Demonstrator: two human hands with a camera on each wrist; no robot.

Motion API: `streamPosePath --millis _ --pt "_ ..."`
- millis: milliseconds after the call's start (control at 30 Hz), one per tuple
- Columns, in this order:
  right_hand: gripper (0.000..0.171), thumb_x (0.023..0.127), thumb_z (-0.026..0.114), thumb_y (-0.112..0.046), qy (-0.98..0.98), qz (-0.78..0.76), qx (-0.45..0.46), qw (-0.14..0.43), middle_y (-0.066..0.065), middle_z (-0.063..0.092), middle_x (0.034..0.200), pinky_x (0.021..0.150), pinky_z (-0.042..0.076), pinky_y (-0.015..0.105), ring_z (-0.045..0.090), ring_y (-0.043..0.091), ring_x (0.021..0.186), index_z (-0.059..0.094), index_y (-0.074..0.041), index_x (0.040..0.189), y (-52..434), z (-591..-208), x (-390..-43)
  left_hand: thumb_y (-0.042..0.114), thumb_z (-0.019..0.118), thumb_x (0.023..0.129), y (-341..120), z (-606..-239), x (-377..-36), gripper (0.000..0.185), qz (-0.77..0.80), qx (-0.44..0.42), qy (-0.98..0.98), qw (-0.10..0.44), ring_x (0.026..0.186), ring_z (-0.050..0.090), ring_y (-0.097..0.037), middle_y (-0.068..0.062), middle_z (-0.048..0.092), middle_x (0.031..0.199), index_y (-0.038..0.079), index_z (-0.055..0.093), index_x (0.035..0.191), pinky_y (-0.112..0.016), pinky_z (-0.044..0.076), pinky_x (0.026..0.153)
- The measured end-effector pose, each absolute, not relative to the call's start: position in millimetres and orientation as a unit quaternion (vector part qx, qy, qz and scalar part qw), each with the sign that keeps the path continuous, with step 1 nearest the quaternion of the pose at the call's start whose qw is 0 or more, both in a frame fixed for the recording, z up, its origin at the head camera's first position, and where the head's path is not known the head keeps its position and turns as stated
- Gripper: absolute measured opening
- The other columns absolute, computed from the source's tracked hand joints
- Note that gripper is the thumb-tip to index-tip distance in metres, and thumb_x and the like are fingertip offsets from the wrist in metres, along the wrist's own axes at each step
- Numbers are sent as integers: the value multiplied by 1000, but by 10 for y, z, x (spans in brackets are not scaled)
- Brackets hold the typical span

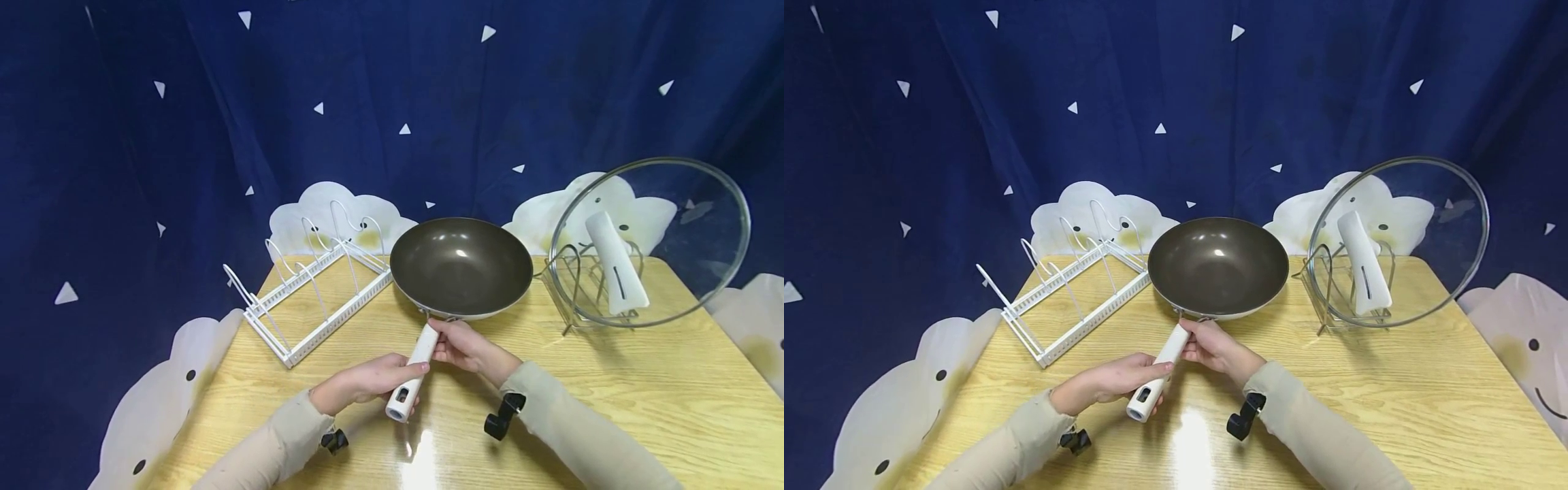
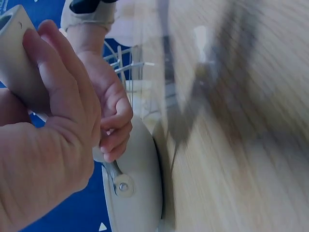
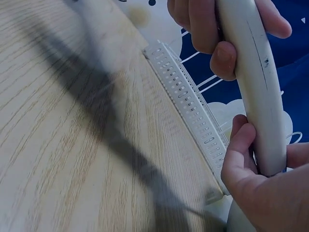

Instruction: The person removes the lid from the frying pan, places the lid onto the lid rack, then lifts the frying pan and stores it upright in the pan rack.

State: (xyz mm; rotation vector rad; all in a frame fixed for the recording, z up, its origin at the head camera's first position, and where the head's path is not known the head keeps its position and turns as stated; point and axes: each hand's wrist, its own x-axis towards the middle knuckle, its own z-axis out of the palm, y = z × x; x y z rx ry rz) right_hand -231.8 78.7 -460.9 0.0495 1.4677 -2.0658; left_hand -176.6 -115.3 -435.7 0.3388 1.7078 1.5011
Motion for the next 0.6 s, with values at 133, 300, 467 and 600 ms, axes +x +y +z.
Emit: streamPosePath --millis 133,300,467,600 --pt "27 102 38 -19 551 -778 20 302 9 66 79 73 56 30 67 18 74 50 6 99 819 -4613 -2319 35 45 99 -1095 -4369 -1732 43 597 136 682 399 60 62 -18 -11 60 71 -9 50 100 -29 55 55" --pt "28 102 37 -17 544 -779 14 312 11 65 80 77 55 33 67 19 76 46 10 106 862 -4600 -2325 32 47 98 -1024 -4371 -1675 36 609 128 676 395 59 62 -17 -10 59 70 -4 49 100 -29 55 56" --pt "30 102 37 -17 549 -771 -1 323 15 64 87 80 55 35 66 19 79 42 12 111 916 -4574 -2316 29 49 97 -937 -4370 -1622 28 621 123 673 383 58 61 -15 -8 59 69 1 50 94 -26 53 54" --pt "26 101 41 -17 564 -756 -18 332 16 64 90 79 55 32 66 18 80 46 8 104 969 -4564 -2306 29 50 96 -856 -4383 -1583 26 625 112 675 376 57 58 -12 -6 60 69 3 52 91 -23 51 51"
